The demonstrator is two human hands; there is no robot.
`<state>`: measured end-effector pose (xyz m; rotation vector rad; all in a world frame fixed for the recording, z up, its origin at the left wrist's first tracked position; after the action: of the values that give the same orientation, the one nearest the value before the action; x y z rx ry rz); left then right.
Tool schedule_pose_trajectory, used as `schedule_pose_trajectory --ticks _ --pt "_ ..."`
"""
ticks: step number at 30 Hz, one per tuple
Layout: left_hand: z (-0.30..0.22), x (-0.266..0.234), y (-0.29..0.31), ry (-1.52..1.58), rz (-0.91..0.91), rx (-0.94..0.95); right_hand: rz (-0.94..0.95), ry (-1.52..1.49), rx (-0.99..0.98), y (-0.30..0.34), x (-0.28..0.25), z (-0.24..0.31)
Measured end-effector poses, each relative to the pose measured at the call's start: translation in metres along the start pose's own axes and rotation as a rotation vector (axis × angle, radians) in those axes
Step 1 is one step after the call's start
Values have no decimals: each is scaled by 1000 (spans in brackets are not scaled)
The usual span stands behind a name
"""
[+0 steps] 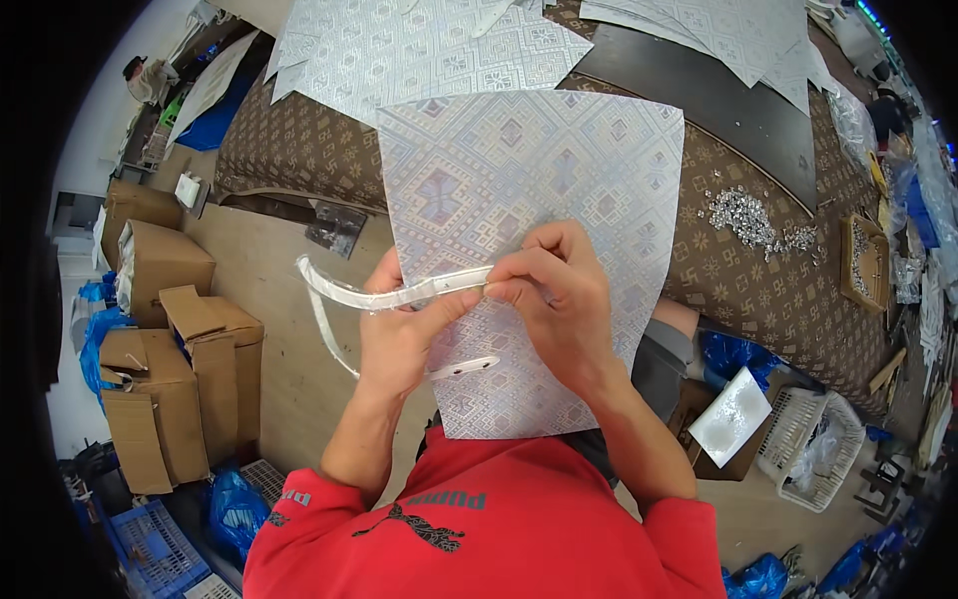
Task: Attaching handles to bag components using small fasteners on an assembly table.
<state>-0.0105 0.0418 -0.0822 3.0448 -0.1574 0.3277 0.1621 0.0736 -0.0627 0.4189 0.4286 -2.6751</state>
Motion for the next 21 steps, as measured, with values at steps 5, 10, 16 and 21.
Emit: schedule_pose_trajectory --ticks 5,10,16,21 --pt "-2 3 -2 -93 3 -7 -19 -7 8 -3 0 0" --pt "0 6 0 -274 12 -24 -87 -64 13 -1 -2 -6" --pt "9 6 -6 -74 13 -77 -47 46 0 6 -26 -12" --pt "14 -19 -9 35 -55 -24 -353 162 203 24 -129 -31"
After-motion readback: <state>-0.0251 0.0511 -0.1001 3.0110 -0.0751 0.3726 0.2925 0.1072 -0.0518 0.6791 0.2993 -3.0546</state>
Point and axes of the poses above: each hand's wrist, its own y-axis away from the middle knuckle, its own x-axis out of the palm, z = x × y, the point moved 8 cm from there along -y, towards the middle knuckle, and after that the axes turned 14 degrees about z, right-handed, at the moved point
